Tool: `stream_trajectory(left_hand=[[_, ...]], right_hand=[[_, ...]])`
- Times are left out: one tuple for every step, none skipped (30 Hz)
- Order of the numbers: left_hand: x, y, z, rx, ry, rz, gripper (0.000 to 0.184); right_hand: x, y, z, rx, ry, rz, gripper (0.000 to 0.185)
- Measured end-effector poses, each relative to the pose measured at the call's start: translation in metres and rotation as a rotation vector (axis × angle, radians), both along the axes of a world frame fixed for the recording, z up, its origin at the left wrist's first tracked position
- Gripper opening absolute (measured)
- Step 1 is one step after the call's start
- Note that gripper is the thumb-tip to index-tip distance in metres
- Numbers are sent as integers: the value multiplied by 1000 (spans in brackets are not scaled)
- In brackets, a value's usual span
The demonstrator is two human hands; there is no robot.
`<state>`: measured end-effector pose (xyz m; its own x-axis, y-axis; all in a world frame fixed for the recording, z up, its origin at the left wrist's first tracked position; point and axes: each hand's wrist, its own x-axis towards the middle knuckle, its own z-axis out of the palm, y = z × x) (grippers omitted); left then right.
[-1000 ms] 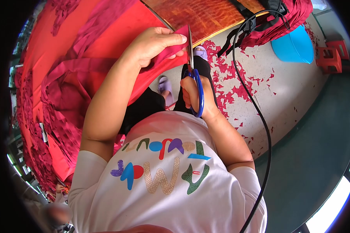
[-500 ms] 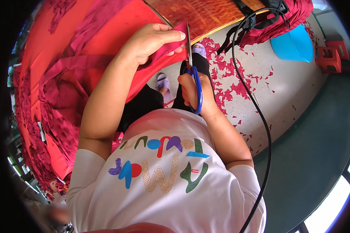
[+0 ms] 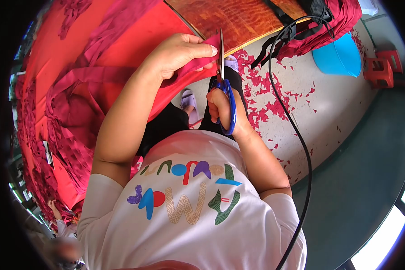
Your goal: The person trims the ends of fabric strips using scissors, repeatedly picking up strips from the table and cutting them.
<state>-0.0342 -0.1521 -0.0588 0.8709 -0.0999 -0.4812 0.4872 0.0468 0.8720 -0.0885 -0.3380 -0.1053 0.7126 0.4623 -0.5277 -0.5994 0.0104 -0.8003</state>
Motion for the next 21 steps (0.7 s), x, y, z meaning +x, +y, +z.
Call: stream_trajectory(left_hand=[[0, 0, 0, 8, -10, -10, 22], [1, 1, 0, 7, -10, -9, 22], [0, 0, 1, -2, -1, -6, 22], [0, 0, 1, -11, 9, -3, 22], [1, 1, 0, -12, 9, -2, 22], [1, 1, -3, 4, 10, 2, 22], [2, 1, -4, 20, 10, 6, 22], [2, 2, -6, 19, 10, 7, 22], [1, 2, -4, 21, -3, 0, 22], [1, 1, -3, 21, -16, -7, 22], [1, 1, -3, 19, -16, -7, 22], [1, 2, -3, 22, -14, -16, 22], [1, 2, -3, 25, -12, -24, 22], [2, 2, -5, 23, -12, -24, 22], [3, 2, -7, 63, -6, -9, 22], [3, 2, -9, 102, 1, 6, 22], [3, 2, -11, 100, 1, 7, 22], [3, 2, -9, 84, -9, 0, 22], [3, 2, -7, 68, -20, -6, 21], [2, 2, -5, 64, -20, -6, 21], [1, 2, -1, 23, -8, -14, 24]], right_hand=[[0, 1, 2, 0, 13, -23, 25], [0, 1, 3, 0, 12, -22, 25], [1, 2, 3, 2, 37, -24, 25], [1, 2, 4, 4, 63, -26, 25], [1, 3, 5, 3, 62, -25, 25], [1, 4, 7, 4, 67, -32, 25], [0, 4, 8, 4, 71, -40, 26], [0, 4, 9, 4, 70, -39, 26], [0, 5, 10, -18, 69, -40, 26], [0, 5, 11, -40, 69, -43, 27], [0, 5, 12, -43, 69, -43, 27], [-1, 6, 12, -53, 52, -51, 28], [-2, 6, 13, -63, 35, -59, 29], [-3, 7, 13, -65, 35, -59, 29], [-4, 9, 14, -81, -2, -57, 30], [-4, 10, 15, -97, -39, -55, 31], [-4, 10, 15, -100, -39, -54, 31], [-4, 10, 16, -111, -29, -57, 32], [-4, 11, 17, -123, -20, -61, 33], [-4, 11, 18, -126, -20, -61, 33], [-4, 12, 19, -140, -7, -70, 33]])
